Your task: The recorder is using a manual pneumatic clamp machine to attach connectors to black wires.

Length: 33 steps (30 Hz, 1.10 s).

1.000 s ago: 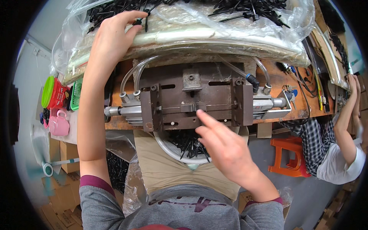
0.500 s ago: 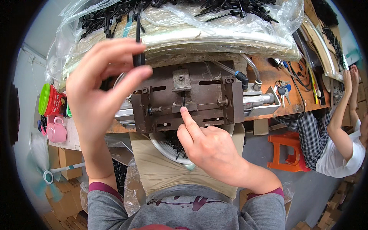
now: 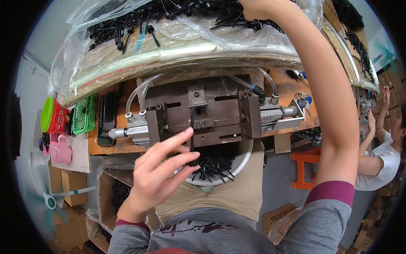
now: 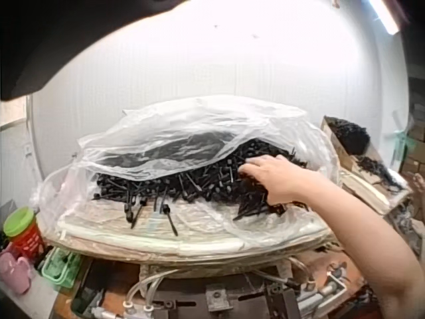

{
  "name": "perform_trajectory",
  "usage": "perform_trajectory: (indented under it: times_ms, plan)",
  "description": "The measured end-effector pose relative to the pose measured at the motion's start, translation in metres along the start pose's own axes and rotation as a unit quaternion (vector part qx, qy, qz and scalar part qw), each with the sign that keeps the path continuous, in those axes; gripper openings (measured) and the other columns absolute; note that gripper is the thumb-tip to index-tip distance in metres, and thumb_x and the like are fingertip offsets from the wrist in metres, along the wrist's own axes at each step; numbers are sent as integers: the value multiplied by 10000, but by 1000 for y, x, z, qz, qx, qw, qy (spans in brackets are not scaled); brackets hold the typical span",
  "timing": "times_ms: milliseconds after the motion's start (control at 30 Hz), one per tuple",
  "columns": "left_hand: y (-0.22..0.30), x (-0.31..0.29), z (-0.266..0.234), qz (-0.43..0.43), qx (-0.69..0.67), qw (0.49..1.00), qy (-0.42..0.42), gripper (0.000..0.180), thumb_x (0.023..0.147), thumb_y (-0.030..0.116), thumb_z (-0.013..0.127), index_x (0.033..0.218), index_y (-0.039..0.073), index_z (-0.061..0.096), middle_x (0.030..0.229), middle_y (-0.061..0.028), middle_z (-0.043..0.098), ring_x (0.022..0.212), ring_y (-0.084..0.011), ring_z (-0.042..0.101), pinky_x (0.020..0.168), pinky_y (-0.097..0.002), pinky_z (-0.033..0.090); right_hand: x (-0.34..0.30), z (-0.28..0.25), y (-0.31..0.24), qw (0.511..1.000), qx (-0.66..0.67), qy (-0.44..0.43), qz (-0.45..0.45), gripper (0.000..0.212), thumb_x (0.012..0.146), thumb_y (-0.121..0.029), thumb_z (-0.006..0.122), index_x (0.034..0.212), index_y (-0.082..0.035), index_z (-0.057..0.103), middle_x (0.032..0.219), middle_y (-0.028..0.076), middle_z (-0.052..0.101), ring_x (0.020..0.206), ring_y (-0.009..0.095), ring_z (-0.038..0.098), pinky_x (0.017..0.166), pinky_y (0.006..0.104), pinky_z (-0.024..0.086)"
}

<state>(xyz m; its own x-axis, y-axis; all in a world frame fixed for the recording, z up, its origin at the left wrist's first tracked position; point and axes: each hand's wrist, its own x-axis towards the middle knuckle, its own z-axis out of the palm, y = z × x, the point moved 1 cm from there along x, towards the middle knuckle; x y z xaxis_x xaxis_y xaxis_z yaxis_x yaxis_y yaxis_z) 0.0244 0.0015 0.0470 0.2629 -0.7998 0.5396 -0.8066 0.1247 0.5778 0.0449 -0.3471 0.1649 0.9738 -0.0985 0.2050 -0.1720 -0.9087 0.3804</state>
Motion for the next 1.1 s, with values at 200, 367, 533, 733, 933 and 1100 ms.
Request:
perform_trajectory:
  times_ms: [200,367,533,733,933,1100]
  plan:
    - [-4,-21,13,9,-11,999,-28,302,688,41,841,968,14,732,1271,-165,669,837,-222,706,713,-316,570,42,31,2,998,52,-29,17,842,641,-248,836,1380,-62,479,1202,219,567,1196,382,542,1007,439,468]
    - [-12,-27,16,-7,-19,1000,-11,293,698,48,833,970,15,729,1273,-162,667,852,-225,703,724,-324,572,40,26,-25,994,98,57,-7,735,657,-270,836,1307,-74,557,1109,192,606,1103,378,592,943,451,499]
    - [-9,-22,28,-20,39,999,26,296,706,34,820,982,8,718,1290,-172,654,943,-259,690,797,-347,570,45,-6,-84,992,128,25,-1,663,688,-236,787,1293,-72,571,1112,200,673,1089,365,637,909,464,533]
    - [-10,-20,50,-21,107,994,23,279,734,44,789,992,-2,691,1322,-183,637,932,-291,692,826,-365,567,35,-38,-74,957,272,-88,-58,688,676,-281,853,1258,-5,613,1164,217,662,1098,366,632,930,418,520]
    - [-10,-13,53,-10,156,988,4,266,740,76,786,977,11,684,1329,-181,639,865,-274,705,792,-356,570,1,-20,-77,967,203,126,-84,389,736,-179,821,1083,-42,712,961,151,636,944,322,645,858,395,528]
    - [-14,-9,53,-12,146,989,-4,246,741,87,791,952,22,682,1334,-180,638,761,-247,700,718,-324,562,-13,-4,-67,964,196,165,-67,311,804,-9,712,1105,-72,670,939,63,638,687,187,611,654,337,520]
